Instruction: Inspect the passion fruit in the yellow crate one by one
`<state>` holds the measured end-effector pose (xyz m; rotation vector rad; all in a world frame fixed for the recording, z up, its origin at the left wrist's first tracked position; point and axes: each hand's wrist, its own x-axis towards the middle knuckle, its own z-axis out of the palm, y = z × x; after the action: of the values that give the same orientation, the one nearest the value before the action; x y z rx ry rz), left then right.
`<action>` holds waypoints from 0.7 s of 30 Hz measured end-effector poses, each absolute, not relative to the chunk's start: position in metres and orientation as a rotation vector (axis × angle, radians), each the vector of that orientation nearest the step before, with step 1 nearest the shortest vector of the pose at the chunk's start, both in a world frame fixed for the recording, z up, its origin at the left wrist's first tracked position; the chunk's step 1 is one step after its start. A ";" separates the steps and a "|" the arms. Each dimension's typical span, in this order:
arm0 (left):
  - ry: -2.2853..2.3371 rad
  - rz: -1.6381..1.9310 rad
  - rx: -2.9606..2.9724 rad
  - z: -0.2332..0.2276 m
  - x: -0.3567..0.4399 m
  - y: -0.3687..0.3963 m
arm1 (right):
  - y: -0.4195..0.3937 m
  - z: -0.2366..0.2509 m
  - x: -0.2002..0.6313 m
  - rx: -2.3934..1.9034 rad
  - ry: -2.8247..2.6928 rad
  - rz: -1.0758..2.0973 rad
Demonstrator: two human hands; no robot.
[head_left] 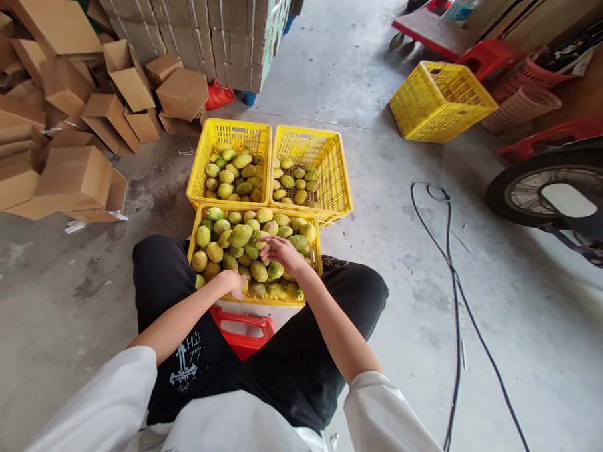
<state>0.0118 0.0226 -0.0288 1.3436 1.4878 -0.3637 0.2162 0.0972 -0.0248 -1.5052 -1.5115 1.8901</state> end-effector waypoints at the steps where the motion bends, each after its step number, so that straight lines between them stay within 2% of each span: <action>1: 1.475 -0.399 1.326 -0.027 0.012 0.021 | 0.093 -0.027 0.215 -1.576 -1.796 1.799; 3: 1.441 -0.488 1.270 -0.023 0.014 0.017 | 0.082 -0.033 0.216 -1.667 -2.287 1.543; 5: 1.391 -0.570 1.198 -0.019 0.020 0.010 | 0.071 -0.041 0.219 -1.721 -2.445 1.436; 10: 1.319 -0.671 1.149 -0.005 0.041 0.002 | 0.059 -0.054 0.221 -1.761 -2.597 1.397; 13: 1.359 -0.631 1.207 0.016 0.049 0.032 | 0.063 -0.047 0.218 -1.708 -2.599 1.353; 16: 1.495 -0.361 1.325 0.053 0.058 0.091 | 0.067 -0.036 0.219 -1.707 -2.600 1.329; 19: 1.602 0.095 1.497 0.100 0.074 0.154 | 0.067 -0.025 0.222 -1.762 -2.619 1.293; 21: 1.516 0.667 1.583 0.129 0.084 0.185 | 0.067 -0.019 0.222 -1.776 -2.657 1.285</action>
<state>0.0838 0.1849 0.1291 1.5832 1.5155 0.6666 0.2224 0.0666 -0.0187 -1.7757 -2.6570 1.2848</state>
